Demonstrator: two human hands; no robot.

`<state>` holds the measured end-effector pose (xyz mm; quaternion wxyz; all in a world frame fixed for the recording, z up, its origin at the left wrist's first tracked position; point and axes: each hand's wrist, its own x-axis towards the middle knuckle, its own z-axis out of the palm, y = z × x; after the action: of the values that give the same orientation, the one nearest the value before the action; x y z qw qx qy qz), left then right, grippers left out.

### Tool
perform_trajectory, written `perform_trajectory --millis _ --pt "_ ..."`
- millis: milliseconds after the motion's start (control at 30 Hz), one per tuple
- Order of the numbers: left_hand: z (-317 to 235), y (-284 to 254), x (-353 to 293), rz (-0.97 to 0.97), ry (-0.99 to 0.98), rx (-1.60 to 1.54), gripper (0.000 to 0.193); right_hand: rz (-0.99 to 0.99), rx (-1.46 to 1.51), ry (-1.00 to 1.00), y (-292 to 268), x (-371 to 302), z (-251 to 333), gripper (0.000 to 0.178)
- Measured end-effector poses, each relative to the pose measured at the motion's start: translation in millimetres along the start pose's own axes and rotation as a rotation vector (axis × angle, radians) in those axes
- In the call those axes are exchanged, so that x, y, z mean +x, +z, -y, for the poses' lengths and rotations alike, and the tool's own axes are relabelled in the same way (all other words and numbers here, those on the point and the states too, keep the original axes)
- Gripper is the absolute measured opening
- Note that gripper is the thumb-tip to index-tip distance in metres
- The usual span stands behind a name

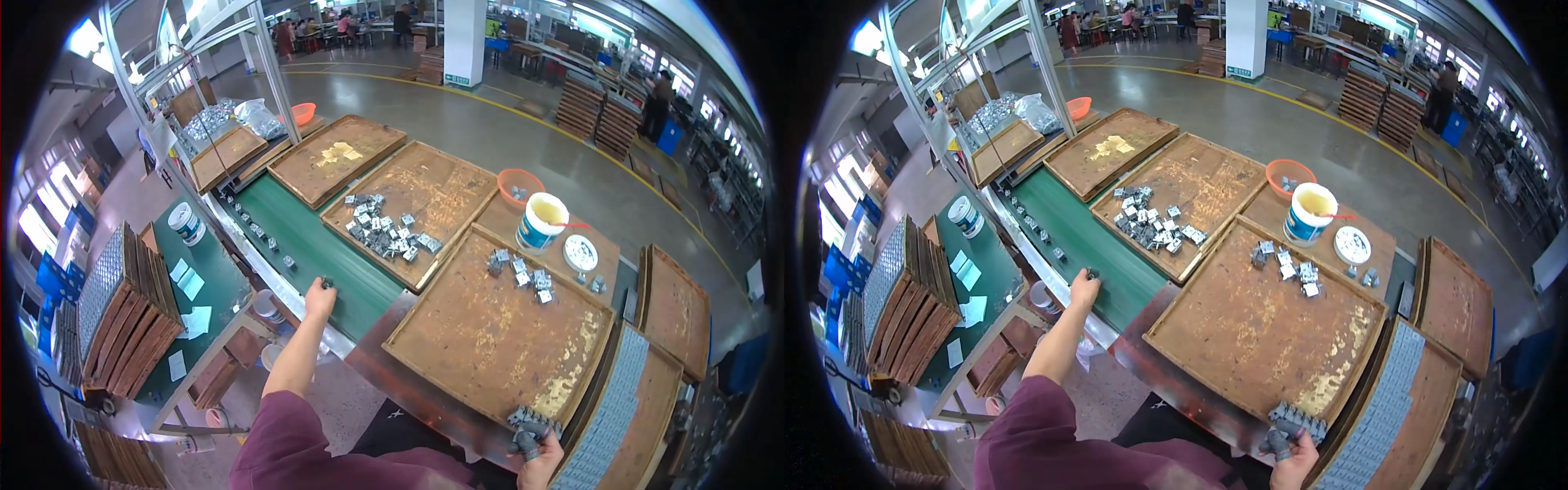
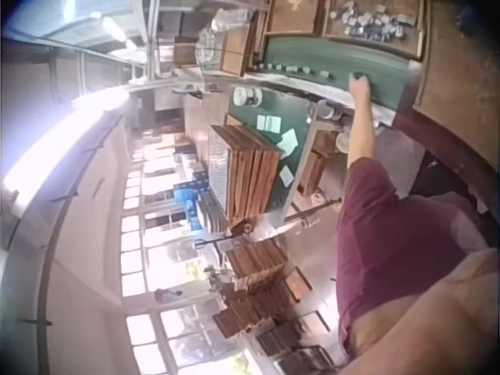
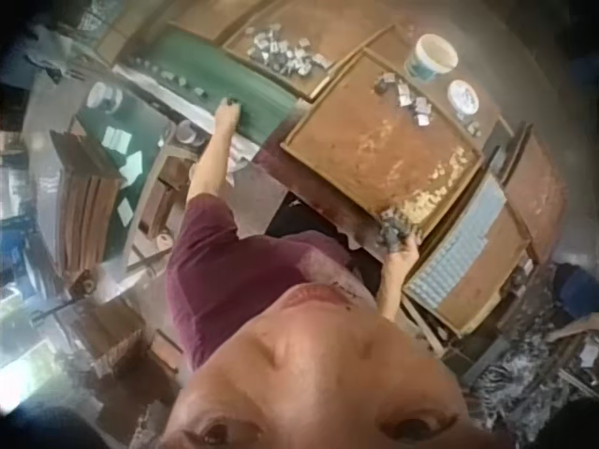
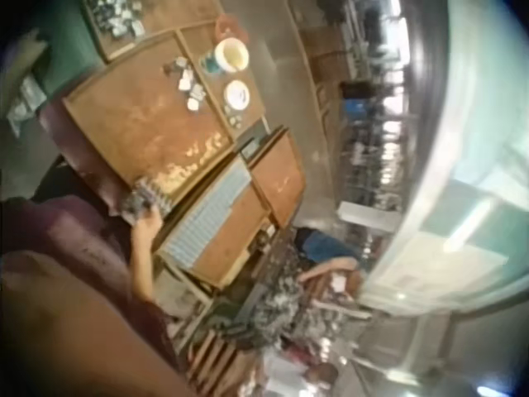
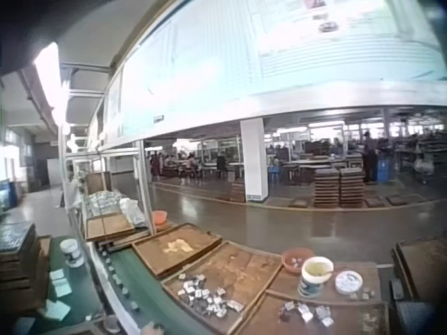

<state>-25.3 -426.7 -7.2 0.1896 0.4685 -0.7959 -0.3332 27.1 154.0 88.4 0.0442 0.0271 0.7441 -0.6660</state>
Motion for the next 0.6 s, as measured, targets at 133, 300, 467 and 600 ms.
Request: perform_trajectory --millis 133,300,467,600 --pt "-51.1 1.2 -70.4 0.325 0.003 -0.767 0.059 0.002 0.263 0.135 16.9 -13.3 51.0 0.019" --pt "-100.7 -20.2 -195.0 0.738 0.007 -0.949 0.040 0.091 0.300 0.110 18.7 -24.1 46.5 0.019" --pt "-134.6 -24.9 -301.0 1.028 -0.053 -1.001 0.039 0.070 0.352 0.015 17.7 -39.9 48.2 0.020" --pt "-172.1 -19.8 -324.9 1.192 0.122 -0.849 0.037 0.036 0.329 0.039 12.9 -36.9 32.4 0.024"
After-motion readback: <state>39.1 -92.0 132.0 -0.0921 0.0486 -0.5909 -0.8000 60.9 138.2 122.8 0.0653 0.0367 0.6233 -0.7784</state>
